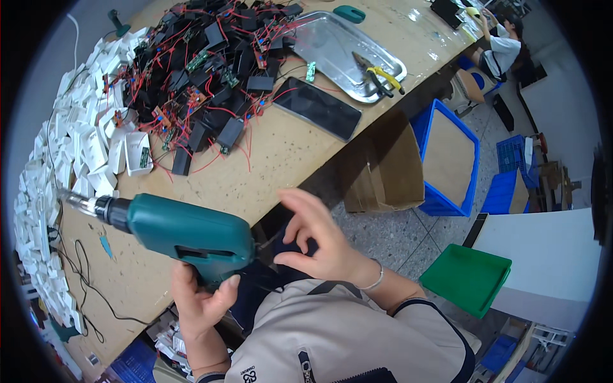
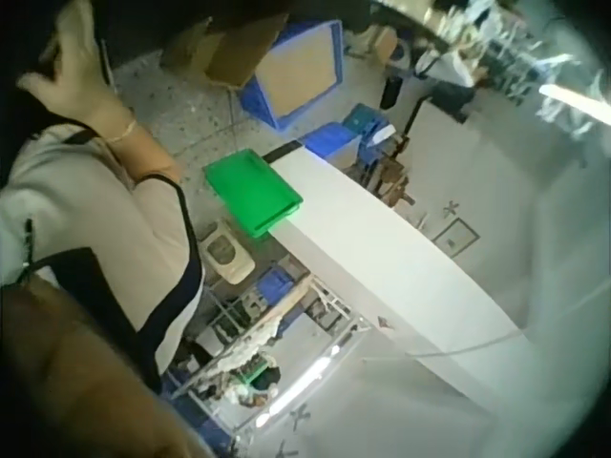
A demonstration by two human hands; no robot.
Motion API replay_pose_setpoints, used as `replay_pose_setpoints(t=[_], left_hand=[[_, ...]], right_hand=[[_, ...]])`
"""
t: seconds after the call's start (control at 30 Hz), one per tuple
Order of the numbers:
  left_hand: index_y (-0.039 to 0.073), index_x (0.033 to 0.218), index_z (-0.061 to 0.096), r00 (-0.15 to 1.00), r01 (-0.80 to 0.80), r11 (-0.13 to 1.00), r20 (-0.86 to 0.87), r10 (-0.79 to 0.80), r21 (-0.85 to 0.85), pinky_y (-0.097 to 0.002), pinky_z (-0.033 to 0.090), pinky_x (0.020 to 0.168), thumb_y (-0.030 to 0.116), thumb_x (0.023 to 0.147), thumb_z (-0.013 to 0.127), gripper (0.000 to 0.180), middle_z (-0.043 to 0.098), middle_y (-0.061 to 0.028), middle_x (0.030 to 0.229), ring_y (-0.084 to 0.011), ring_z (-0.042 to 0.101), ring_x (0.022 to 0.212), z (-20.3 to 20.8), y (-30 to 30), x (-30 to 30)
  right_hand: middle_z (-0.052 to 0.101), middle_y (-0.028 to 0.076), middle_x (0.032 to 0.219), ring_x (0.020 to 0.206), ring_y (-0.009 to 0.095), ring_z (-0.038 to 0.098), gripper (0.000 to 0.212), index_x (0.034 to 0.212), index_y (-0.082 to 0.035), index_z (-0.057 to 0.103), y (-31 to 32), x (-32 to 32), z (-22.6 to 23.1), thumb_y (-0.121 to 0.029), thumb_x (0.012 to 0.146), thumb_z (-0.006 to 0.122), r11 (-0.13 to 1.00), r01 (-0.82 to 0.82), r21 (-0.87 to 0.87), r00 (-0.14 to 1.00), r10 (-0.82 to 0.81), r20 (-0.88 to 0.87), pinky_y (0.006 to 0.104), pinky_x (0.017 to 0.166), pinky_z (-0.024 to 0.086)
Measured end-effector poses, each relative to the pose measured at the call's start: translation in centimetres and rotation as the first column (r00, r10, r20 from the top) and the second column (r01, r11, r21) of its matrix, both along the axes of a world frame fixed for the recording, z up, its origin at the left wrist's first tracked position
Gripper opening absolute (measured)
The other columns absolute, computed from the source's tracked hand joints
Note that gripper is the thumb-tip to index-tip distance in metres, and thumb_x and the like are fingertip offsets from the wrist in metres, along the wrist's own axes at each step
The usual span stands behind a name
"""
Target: Soldering wires to electronic components within a plastic housing at a workbench.
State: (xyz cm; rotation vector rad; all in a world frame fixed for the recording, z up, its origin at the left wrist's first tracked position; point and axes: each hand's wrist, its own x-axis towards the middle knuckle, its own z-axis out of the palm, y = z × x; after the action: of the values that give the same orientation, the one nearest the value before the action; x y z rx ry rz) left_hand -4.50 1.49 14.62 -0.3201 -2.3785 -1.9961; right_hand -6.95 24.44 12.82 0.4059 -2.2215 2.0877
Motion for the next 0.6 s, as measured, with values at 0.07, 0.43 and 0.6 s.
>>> replay_pose_setpoints(t=[0.07, 0.43, 0.6], left_hand=[[-0.003, 0.132, 0.034, 1.0, 0.006, 1.0, -0.003, -0.006, 0.0, -0.0327, 0.042, 0.092, 0.008, 0.073, 0.074, 0.072, 0.05, -0.0115, 0.119, -0.0204, 0.052, 0.107, 0.5, 0.5, -0.3], [-0.006, 0.132, 0.034, 0.952, -0.297, 0.954, -0.069, 0.299, 0.038, -0.0319, 0.045, 0.087, 0.008, 0.071, 0.075, 0.075, 0.053, -0.0157, 0.118, -0.0209, 0.058, 0.098, 2.3, -5.4, 1.4], [-0.005, 0.129, 0.038, 0.94, -0.334, 0.94, -0.058, 0.337, 0.065, -0.0299, 0.045, 0.08, 0.014, 0.072, 0.074, 0.07, 0.056, -0.0129, 0.108, -0.0187, 0.057, 0.09, 2.5, -6.3, 0.9]], right_hand=[[0.055, 0.01, 0.119, 0.069, 0.008, 0.054, 0.059, 0.126, -0.005, 0.051, 0.3, -0.7, -0.3, 0.001, 0.072, 0.072, 0.967, -0.246, 0.058, 0.959, 0.235, 0.158, 0.0211, 0.051, 0.043], [0.06, 0.016, 0.078, 0.078, 0.034, 0.06, 0.017, 0.08, -0.002, 0.058, 5.6, -3.5, -6.4, -0.018, 0.082, 0.06, 0.833, -0.118, 0.54, 0.989, 0.05, 0.139, 0.0395, 0.068, 0.047], [0.059, 0.008, 0.073, 0.06, 0.012, 0.06, 0.012, 0.086, 0.002, 0.063, 7.8, -6.6, -2.0, -0.009, 0.087, 0.059, 0.893, 0.05, 0.447, 0.999, -0.046, -0.019, 0.0246, 0.054, 0.047]])
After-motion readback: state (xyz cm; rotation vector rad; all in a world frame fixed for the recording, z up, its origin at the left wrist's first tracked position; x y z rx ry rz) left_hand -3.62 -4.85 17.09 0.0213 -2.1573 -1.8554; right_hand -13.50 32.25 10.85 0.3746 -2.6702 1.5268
